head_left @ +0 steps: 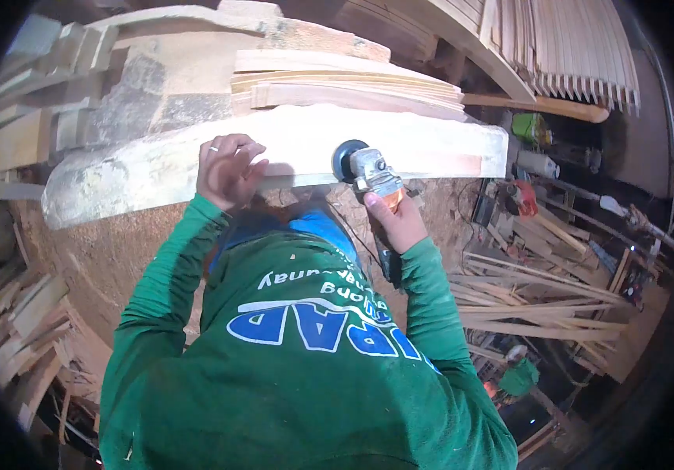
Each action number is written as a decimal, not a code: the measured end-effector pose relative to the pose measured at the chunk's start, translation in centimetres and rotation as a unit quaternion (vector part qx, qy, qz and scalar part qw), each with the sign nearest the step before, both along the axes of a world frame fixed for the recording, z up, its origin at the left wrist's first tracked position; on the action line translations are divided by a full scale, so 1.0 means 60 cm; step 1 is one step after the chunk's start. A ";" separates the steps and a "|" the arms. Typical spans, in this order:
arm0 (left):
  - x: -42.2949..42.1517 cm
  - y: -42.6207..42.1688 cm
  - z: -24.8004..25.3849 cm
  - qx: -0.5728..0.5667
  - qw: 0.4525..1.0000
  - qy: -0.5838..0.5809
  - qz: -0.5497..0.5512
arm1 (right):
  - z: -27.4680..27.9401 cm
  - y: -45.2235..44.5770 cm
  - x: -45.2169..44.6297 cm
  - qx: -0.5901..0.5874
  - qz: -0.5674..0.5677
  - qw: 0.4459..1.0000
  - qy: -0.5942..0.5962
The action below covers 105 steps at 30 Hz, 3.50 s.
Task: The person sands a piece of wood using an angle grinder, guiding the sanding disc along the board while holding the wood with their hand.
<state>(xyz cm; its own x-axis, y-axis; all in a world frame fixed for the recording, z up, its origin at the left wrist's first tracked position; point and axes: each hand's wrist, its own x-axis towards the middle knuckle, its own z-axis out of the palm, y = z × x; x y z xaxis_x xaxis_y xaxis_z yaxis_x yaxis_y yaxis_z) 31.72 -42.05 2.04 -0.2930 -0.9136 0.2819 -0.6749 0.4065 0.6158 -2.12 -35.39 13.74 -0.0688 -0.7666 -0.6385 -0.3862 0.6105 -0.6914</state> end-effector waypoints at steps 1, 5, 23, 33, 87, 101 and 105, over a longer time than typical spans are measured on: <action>-0.014 -0.006 0.003 0.006 1.000 -0.003 -0.013 | -0.008 0.005 -0.025 0.009 -0.018 1.000 0.007; -0.070 -0.026 0.012 0.030 0.998 -0.030 -0.050 | -0.012 0.011 -0.098 0.016 -0.063 0.998 0.018; -0.275 -0.063 0.026 0.018 0.984 -0.080 -0.158 | -0.032 0.016 -0.405 0.010 -0.196 0.979 0.061; -0.285 -0.064 0.026 0.002 0.983 -0.078 -0.166 | -0.037 0.022 -0.526 -0.012 -0.273 0.960 0.053; 0.041 0.032 0.023 0.030 1.000 -0.008 -0.001 | 0.025 -0.046 0.065 0.006 0.020 0.998 -0.051; -0.198 -0.029 0.021 0.066 0.979 -0.089 -0.172 | 0.002 -0.011 -0.275 0.020 -0.151 0.986 0.071; -0.242 -0.033 0.023 0.065 0.976 -0.090 -0.187 | -0.027 -0.001 -0.362 0.014 -0.192 0.978 0.076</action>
<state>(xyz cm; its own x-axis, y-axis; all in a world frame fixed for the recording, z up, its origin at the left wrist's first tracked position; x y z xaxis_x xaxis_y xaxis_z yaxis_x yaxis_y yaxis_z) 17.18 -44.00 3.40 -0.6465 -0.7583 0.0836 -0.5966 0.5708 0.5642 -23.85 -35.45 12.09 -0.4447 -0.6478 -0.6186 -0.2214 0.7487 -0.6248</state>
